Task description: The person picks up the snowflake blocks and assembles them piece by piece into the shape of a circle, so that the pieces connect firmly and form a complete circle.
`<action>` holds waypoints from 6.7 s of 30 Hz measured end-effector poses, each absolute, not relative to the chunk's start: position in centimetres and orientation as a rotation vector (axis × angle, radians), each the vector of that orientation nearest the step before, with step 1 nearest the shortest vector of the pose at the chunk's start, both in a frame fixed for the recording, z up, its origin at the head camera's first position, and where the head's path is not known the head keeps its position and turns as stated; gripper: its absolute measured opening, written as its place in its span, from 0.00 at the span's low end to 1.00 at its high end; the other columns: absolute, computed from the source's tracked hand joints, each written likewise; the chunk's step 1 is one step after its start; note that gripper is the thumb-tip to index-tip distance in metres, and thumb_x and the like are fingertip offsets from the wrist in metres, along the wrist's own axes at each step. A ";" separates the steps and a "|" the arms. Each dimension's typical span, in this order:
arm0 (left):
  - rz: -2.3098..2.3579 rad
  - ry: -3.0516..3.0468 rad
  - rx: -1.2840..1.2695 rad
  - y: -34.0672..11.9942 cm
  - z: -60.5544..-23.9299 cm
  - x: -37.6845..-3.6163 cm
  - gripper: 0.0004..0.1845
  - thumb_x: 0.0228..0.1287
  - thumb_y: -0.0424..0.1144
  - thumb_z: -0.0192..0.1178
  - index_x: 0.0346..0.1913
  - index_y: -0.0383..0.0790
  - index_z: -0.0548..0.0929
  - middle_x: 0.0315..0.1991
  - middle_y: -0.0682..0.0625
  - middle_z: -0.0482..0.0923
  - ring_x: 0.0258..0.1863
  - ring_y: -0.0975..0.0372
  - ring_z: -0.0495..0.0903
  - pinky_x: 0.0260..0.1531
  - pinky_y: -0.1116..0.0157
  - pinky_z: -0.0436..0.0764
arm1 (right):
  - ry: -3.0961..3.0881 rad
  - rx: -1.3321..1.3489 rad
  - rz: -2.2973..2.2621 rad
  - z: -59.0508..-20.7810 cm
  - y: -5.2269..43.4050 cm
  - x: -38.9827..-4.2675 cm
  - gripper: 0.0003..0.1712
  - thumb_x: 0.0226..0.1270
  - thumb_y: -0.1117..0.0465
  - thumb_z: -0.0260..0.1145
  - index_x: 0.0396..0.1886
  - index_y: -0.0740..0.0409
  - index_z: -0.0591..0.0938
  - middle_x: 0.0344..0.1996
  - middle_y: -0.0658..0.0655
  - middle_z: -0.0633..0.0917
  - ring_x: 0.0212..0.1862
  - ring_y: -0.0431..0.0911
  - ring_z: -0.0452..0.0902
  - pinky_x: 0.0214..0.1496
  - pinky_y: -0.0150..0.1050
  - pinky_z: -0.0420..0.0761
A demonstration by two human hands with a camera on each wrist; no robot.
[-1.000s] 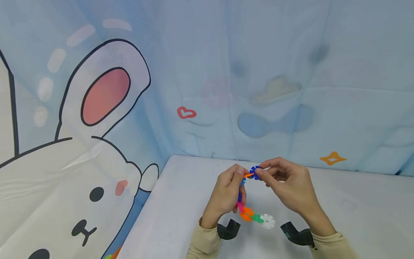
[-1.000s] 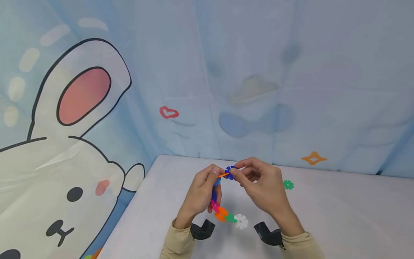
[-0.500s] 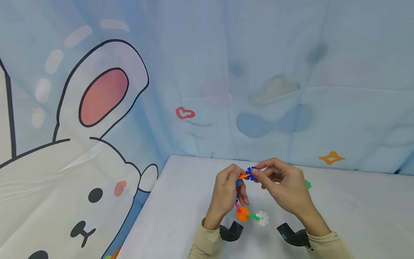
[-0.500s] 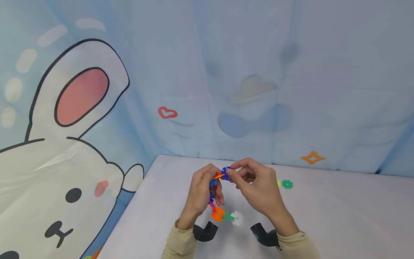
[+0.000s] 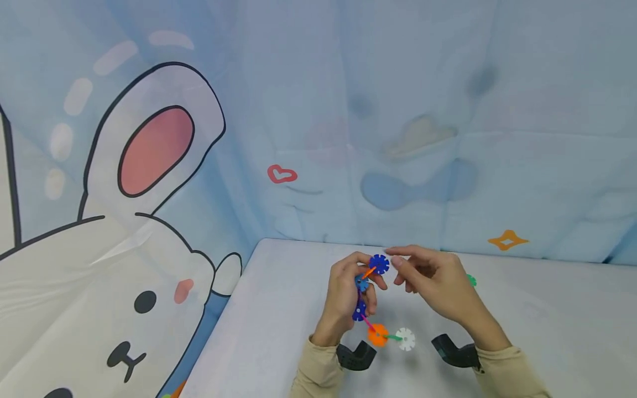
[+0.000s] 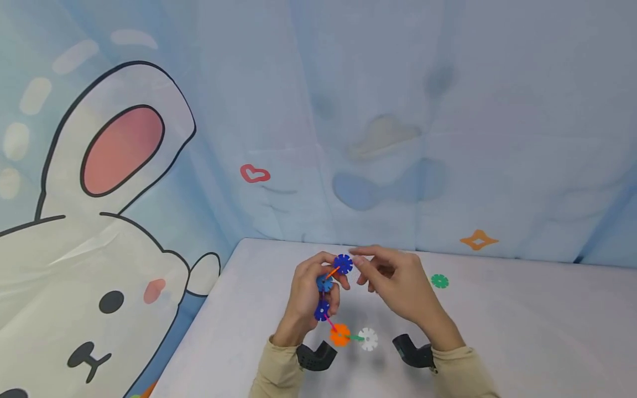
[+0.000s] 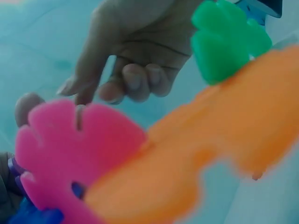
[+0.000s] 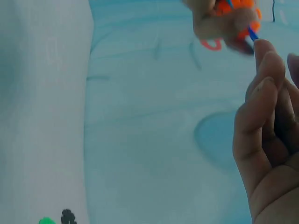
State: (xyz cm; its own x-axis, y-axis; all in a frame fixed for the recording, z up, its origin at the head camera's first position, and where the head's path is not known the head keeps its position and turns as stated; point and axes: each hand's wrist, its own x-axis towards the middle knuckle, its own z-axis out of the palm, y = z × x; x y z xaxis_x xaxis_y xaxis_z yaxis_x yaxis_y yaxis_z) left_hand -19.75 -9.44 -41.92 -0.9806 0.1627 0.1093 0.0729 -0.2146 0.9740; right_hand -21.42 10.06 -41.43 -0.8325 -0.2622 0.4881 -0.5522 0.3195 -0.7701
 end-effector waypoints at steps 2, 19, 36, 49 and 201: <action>2.402 1.911 0.291 -9.6 -42.0 -19.9 0.17 0.76 0.33 0.35 0.43 0.35 0.77 0.21 0.51 0.79 0.05 0.67 0.71 0.08 0.70 0.74 | -2.342 0.681 1.481 -41.9 11.0 -22.1 0.13 0.81 0.60 0.65 0.58 0.52 0.88 0.25 0.46 0.87 0.24 0.43 0.81 0.26 0.34 0.81; 2.380 1.819 0.321 -10.6 -41.9 -20.4 0.19 0.84 0.47 0.52 0.35 0.36 0.71 0.14 0.55 0.73 0.06 0.67 0.74 0.09 0.71 0.75 | -2.932 0.604 0.737 -51.1 14.4 -26.8 0.28 0.74 0.63 0.67 0.71 0.69 0.77 0.73 0.74 0.73 0.73 0.83 0.59 0.65 0.84 0.67; 2.361 1.753 0.460 -10.6 -41.3 -19.7 0.16 0.85 0.46 0.50 0.37 0.40 0.72 0.16 0.57 0.74 0.06 0.68 0.74 0.08 0.71 0.75 | -2.838 0.455 0.897 -50.8 13.2 -26.5 0.13 0.59 0.70 0.79 0.43 0.61 0.89 0.34 0.55 0.89 0.46 0.58 0.76 0.45 0.57 0.81; 2.374 1.706 0.528 -10.6 -41.1 -19.6 0.13 0.87 0.43 0.46 0.39 0.42 0.71 0.18 0.56 0.74 0.07 0.68 0.75 0.08 0.70 0.77 | -2.865 0.478 0.813 -50.8 12.8 -26.3 0.13 0.58 0.71 0.78 0.42 0.61 0.86 0.42 0.64 0.84 0.51 0.66 0.74 0.49 0.62 0.79; 2.402 1.748 0.469 -9.6 -40.4 -18.8 0.11 0.85 0.37 0.42 0.38 0.44 0.69 0.18 0.57 0.70 0.06 0.70 0.65 0.08 0.75 0.69 | -2.127 0.457 1.681 -39.2 8.9 -19.2 0.05 0.74 0.69 0.70 0.46 0.64 0.88 0.24 0.42 0.87 0.25 0.41 0.82 0.30 0.29 0.83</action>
State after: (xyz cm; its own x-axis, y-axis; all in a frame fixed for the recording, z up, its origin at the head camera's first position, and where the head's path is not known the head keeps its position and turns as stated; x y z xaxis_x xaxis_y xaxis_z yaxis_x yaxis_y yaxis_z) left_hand -18.84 -9.59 -40.44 -0.9427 0.2871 0.1702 0.0735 -0.3188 0.9450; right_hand -19.21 8.90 -39.22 -0.8710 -0.0140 0.4911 -0.4811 0.2272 -0.8467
